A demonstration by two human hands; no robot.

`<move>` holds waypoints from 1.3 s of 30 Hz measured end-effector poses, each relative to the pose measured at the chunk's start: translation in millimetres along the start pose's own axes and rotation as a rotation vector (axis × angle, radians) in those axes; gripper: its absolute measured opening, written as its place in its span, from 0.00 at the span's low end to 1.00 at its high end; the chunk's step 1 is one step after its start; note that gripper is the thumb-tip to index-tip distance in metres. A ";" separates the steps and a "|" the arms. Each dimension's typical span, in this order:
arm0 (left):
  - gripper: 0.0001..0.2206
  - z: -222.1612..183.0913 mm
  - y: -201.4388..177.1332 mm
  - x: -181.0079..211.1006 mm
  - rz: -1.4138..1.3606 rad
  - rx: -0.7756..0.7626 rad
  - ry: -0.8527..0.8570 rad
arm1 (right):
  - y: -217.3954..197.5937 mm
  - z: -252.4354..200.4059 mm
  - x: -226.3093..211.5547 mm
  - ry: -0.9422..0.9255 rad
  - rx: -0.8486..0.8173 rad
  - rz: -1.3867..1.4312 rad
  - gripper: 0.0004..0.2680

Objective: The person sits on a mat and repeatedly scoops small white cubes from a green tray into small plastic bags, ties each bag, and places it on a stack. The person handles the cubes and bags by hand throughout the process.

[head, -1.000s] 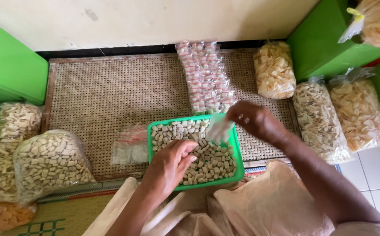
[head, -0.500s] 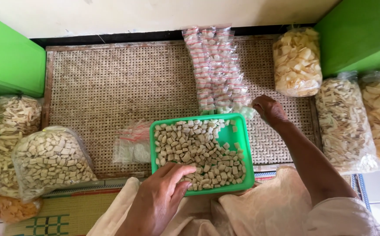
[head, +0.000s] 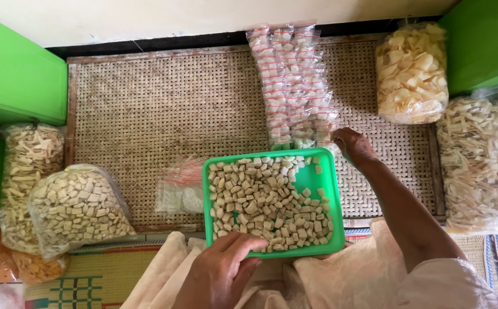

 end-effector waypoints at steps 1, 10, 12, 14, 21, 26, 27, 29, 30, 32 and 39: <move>0.15 -0.6 0.7 -1.4 0.002 0.001 -0.001 | 1.0 0.2 -0.9 -0.001 0.001 0.002 0.06; 0.10 -7.4 2.7 -8.4 -0.020 -0.009 0.013 | -12.8 8.1 1.2 0.089 -0.030 -0.379 0.03; 0.09 -8.0 2.5 -7.8 -0.019 0.000 0.011 | -17.7 8.8 -4.8 0.051 -0.068 -0.440 0.03; 0.09 -8.7 3.8 -12.0 -0.013 -0.006 0.007 | -17.8 12.4 -9.1 0.057 -0.142 -0.425 0.05; 0.14 -9.0 5.1 -9.6 -0.053 0.000 0.025 | -1.9 14.8 -21.8 -0.002 -0.104 -0.312 0.08; 0.11 -10.8 3.4 -11.6 -0.036 -0.006 -0.001 | -7.2 12.6 -26.6 0.103 -0.137 -0.210 0.04; 0.12 -11.7 1.4 -11.9 -0.024 0.012 0.003 | -4.7 14.2 -26.6 0.116 -0.137 -0.249 0.05; 0.12 -11.7 0.0 -12.0 -0.003 0.038 0.038 | 5.4 7.5 -17.6 0.146 -0.099 -0.300 0.05; 0.12 -12.5 -0.9 -11.5 0.019 0.059 0.078 | 9.9 5.2 -13.3 0.183 -0.058 -0.354 0.05; 0.10 -12.9 1.9 -9.5 0.035 0.067 0.029 | 11.1 7.6 -12.4 0.190 -0.083 -0.313 0.04; 0.12 -23.7 25.1 -20.8 0.160 -0.109 -0.122 | -6.6 9.1 -21.3 0.324 -0.266 -0.183 0.11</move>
Point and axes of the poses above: each hand's wrist, its own z-axis towards the middle knuckle, its own y-axis out of the palm, x = y × z, the point moved 2 cm from there along z, towards the middle knuckle, and after that the axes turned 13 degrees about -z, right-handed, at the moved point
